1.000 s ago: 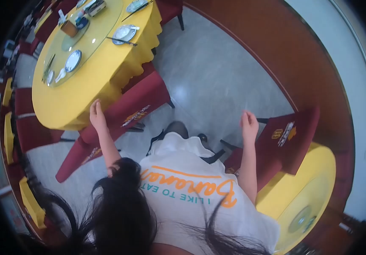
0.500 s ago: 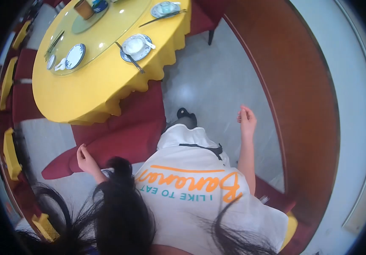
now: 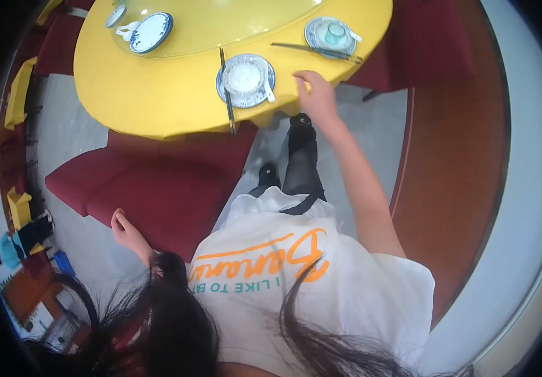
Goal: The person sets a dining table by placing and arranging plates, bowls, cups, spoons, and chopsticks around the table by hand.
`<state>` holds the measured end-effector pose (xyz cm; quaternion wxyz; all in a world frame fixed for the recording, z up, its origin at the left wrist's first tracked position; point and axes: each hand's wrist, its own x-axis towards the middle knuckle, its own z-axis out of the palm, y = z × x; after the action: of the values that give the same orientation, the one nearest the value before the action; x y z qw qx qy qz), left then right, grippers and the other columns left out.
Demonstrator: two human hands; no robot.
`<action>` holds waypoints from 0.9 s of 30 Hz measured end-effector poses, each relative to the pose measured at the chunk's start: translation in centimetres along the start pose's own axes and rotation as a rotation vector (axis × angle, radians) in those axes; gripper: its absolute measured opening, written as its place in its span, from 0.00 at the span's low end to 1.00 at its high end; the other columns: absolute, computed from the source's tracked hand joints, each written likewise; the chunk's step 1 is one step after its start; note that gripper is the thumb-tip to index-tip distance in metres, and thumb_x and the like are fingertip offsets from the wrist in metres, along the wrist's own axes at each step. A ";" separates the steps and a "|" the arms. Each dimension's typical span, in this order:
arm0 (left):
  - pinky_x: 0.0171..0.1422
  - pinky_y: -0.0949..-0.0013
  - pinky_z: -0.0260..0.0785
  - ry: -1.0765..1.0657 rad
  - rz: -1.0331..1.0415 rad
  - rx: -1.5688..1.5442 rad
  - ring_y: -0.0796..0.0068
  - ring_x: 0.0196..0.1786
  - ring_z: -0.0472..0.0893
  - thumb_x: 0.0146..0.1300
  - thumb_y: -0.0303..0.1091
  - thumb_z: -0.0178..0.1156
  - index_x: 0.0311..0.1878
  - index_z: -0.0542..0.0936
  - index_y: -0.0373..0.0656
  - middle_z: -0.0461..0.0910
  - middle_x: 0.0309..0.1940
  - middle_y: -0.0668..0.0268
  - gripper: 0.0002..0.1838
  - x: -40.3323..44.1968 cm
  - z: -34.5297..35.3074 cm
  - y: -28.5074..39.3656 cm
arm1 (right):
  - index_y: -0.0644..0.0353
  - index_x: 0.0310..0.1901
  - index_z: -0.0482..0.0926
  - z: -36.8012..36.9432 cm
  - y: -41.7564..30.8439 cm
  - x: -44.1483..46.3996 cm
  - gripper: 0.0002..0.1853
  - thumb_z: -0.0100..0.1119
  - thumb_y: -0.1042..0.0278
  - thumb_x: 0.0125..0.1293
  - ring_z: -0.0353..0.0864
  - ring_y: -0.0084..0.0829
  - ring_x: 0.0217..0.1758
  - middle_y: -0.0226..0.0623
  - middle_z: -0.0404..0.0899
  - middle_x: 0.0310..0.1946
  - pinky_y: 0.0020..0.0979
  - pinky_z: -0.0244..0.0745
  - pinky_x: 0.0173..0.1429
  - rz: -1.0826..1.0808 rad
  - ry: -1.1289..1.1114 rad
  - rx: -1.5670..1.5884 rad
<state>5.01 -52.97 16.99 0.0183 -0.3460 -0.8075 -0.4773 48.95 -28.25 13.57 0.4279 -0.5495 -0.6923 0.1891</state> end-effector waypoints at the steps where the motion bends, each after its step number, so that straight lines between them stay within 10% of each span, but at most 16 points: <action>1: 0.48 0.71 0.71 0.061 0.017 -0.070 0.71 0.40 0.78 0.64 0.31 0.49 0.39 0.77 0.31 0.79 0.36 0.59 0.12 -0.3 2.4 -1.5 | 0.61 0.37 0.77 2.1 0.4 2.3 0.08 0.51 0.70 0.59 0.76 0.41 0.41 0.42 0.77 0.36 0.34 0.70 0.46 -0.110 0.016 0.012; 13: 0.49 0.73 0.69 0.178 -0.194 -0.145 0.73 0.41 0.77 0.64 0.28 0.48 0.40 0.76 0.32 0.79 0.35 0.60 0.10 -5.8 12.6 18.3 | 0.61 0.53 0.68 12.7 8.0 20.9 0.20 0.45 0.75 0.56 0.59 0.31 0.65 0.38 0.64 0.59 0.46 0.50 0.67 -0.643 -0.687 -0.588; 27: 0.49 0.73 0.69 0.139 -0.226 -0.190 0.74 0.41 0.77 0.64 0.29 0.48 0.41 0.76 0.32 0.79 0.36 0.60 0.11 -3.3 15.3 21.3 | 0.58 0.61 0.60 11.7 8.7 20.3 0.26 0.42 0.73 0.58 0.54 0.29 0.67 0.33 0.55 0.65 0.53 0.36 0.69 -0.623 -0.719 -0.722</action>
<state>24.41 -36.23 23.62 -0.0126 -0.2194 -0.7893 -0.5733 44.21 -4.23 8.42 -0.0120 -0.3329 -0.9427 -0.0185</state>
